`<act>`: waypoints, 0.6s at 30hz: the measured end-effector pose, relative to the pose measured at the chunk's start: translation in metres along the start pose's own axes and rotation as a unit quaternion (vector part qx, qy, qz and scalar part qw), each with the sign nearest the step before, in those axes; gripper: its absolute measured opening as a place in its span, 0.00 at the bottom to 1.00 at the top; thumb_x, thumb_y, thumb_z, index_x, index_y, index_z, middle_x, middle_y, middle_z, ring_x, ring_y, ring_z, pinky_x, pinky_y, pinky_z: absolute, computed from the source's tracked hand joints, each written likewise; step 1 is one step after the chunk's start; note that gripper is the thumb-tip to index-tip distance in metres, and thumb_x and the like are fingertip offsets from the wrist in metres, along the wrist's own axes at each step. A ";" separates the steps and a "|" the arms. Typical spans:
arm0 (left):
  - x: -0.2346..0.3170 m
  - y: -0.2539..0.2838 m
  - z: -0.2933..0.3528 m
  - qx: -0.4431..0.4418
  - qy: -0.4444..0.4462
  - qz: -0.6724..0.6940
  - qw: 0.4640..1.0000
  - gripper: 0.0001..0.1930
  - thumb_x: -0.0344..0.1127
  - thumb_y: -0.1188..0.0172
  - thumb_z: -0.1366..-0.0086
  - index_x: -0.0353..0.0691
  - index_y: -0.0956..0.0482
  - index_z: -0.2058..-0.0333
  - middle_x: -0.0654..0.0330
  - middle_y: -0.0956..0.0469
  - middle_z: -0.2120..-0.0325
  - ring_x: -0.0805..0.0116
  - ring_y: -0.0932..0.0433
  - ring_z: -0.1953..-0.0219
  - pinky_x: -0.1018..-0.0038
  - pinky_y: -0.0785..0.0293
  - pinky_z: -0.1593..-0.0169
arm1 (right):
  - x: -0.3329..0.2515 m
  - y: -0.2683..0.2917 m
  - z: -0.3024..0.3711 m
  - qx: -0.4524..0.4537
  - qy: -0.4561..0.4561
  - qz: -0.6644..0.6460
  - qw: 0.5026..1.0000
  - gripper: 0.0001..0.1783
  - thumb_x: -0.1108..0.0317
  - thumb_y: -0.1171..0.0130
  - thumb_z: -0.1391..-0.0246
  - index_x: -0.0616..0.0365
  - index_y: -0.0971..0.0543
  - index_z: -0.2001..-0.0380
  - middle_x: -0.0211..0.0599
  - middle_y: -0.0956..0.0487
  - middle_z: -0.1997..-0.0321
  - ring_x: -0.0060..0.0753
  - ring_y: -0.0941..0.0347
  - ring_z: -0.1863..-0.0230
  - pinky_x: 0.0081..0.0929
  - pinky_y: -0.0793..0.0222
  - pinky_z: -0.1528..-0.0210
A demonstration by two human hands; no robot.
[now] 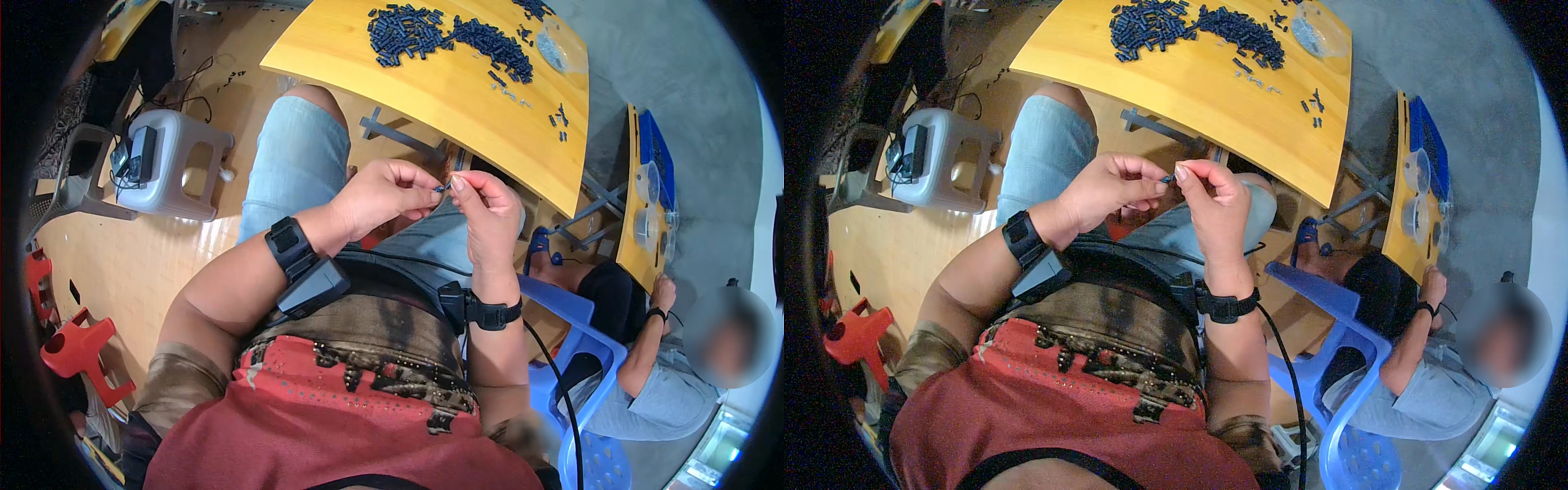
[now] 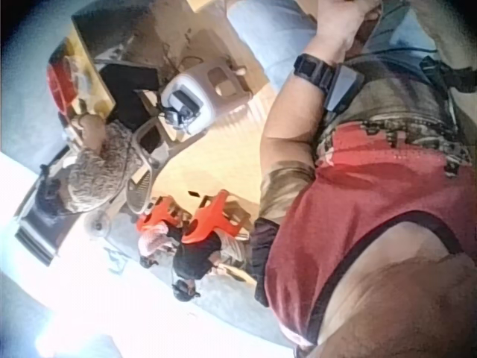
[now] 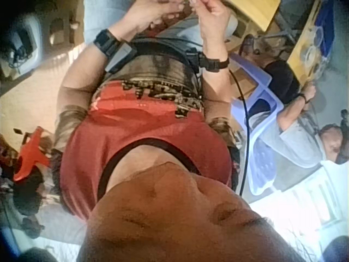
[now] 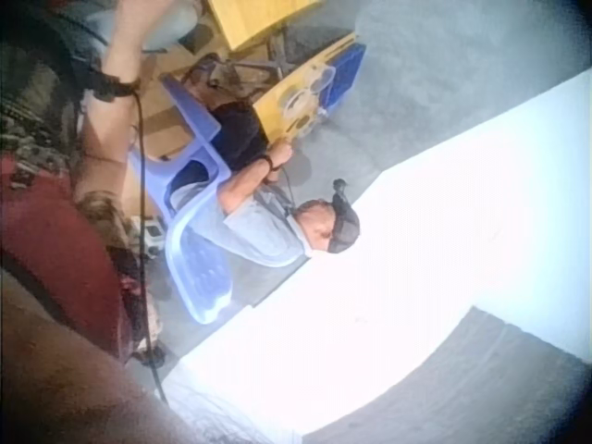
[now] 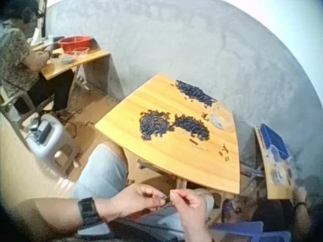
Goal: Assembling small plastic components by hand at a table.
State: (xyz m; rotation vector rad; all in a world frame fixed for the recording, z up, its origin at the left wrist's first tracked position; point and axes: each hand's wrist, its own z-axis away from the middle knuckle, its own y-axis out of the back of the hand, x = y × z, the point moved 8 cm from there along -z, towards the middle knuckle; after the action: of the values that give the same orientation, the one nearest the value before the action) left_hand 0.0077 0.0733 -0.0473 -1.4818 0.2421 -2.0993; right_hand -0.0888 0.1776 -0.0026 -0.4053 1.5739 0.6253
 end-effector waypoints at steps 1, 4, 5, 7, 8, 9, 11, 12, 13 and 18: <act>0.001 0.000 0.001 0.001 0.000 0.002 1.000 0.10 0.35 0.37 0.40 0.37 0.22 0.62 0.65 0.22 0.75 0.82 0.27 0.77 0.87 0.35 0.77 | 0.001 -0.001 0.000 -0.002 -0.001 0.001 1.000 0.05 0.74 0.37 0.49 0.63 0.19 0.69 0.27 0.21 0.73 0.14 0.30 0.71 0.14 0.34 0.67; 0.000 0.000 0.001 0.000 0.015 0.010 1.000 0.10 0.35 0.37 0.40 0.36 0.22 0.63 0.64 0.23 0.77 0.82 0.28 0.79 0.86 0.36 0.79 | 0.001 -0.001 0.000 -0.002 0.002 0.001 1.000 0.05 0.74 0.37 0.50 0.63 0.19 0.69 0.27 0.21 0.73 0.14 0.30 0.71 0.14 0.34 0.67; -0.001 0.001 0.001 -0.002 0.014 0.010 1.000 0.09 0.35 0.37 0.40 0.36 0.22 0.63 0.64 0.23 0.77 0.82 0.28 0.79 0.86 0.37 0.79 | 0.000 -0.002 0.000 -0.001 0.008 0.012 1.000 0.05 0.74 0.37 0.50 0.63 0.19 0.69 0.26 0.21 0.73 0.13 0.30 0.71 0.14 0.34 0.68; -0.002 0.001 0.000 -0.005 0.014 0.012 1.000 0.09 0.35 0.37 0.40 0.36 0.22 0.64 0.64 0.23 0.77 0.83 0.28 0.79 0.87 0.37 0.79 | 0.000 -0.002 -0.001 0.000 0.014 0.023 1.000 0.05 0.74 0.37 0.50 0.63 0.19 0.69 0.26 0.21 0.73 0.13 0.30 0.72 0.14 0.34 0.68; -0.002 0.000 0.000 -0.007 0.018 0.018 1.000 0.09 0.35 0.37 0.40 0.37 0.22 0.64 0.64 0.23 0.77 0.83 0.28 0.79 0.87 0.37 0.79 | 0.000 -0.002 -0.001 0.002 0.018 0.032 0.999 0.05 0.74 0.36 0.50 0.63 0.19 0.69 0.26 0.21 0.73 0.13 0.30 0.72 0.13 0.34 0.68; -0.002 0.000 0.000 -0.009 0.023 0.025 0.999 0.09 0.35 0.37 0.40 0.37 0.22 0.64 0.65 0.23 0.78 0.83 0.28 0.79 0.87 0.37 0.79 | -0.001 -0.002 -0.001 0.003 0.021 0.041 0.999 0.04 0.74 0.36 0.50 0.63 0.19 0.70 0.25 0.21 0.73 0.13 0.30 0.72 0.13 0.34 0.69; -0.003 0.000 -0.001 -0.007 0.021 0.020 1.000 0.09 0.36 0.37 0.40 0.37 0.22 0.64 0.65 0.23 0.78 0.83 0.28 0.79 0.87 0.37 0.79 | -0.001 -0.003 -0.003 0.005 0.024 0.048 0.999 0.04 0.74 0.36 0.51 0.63 0.19 0.70 0.26 0.21 0.73 0.13 0.30 0.72 0.13 0.34 0.69; -0.002 0.001 -0.001 -0.004 0.019 0.014 1.000 0.09 0.36 0.37 0.39 0.38 0.21 0.65 0.66 0.23 0.78 0.83 0.29 0.80 0.87 0.37 0.79 | -0.002 -0.003 -0.003 0.008 0.027 0.054 0.998 0.04 0.74 0.36 0.51 0.63 0.19 0.70 0.26 0.21 0.73 0.13 0.30 0.72 0.13 0.34 0.69; -0.002 0.001 -0.002 -0.004 0.019 0.015 1.000 0.09 0.36 0.37 0.39 0.38 0.21 0.65 0.66 0.23 0.78 0.83 0.29 0.80 0.87 0.37 0.79 | -0.002 -0.003 -0.003 0.008 0.027 0.054 0.998 0.04 0.74 0.36 0.51 0.63 0.19 0.70 0.26 0.21 0.73 0.13 0.30 0.72 0.13 0.34 0.69; -0.002 0.001 -0.004 -0.010 -0.003 0.016 1.000 0.09 0.38 0.38 0.39 0.38 0.20 0.67 0.66 0.22 0.77 0.82 0.27 0.77 0.87 0.34 0.74 | -0.018 -0.007 -0.002 0.014 0.080 0.121 0.989 0.04 0.74 0.36 0.51 0.63 0.19 0.71 0.29 0.21 0.74 0.15 0.30 0.74 0.15 0.35 0.71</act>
State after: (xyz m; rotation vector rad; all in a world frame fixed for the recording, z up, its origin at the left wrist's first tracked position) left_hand 0.0047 0.0724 -0.0510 -1.4858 0.2846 -2.0721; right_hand -0.0842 0.1685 0.0136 -0.2489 1.8007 0.7701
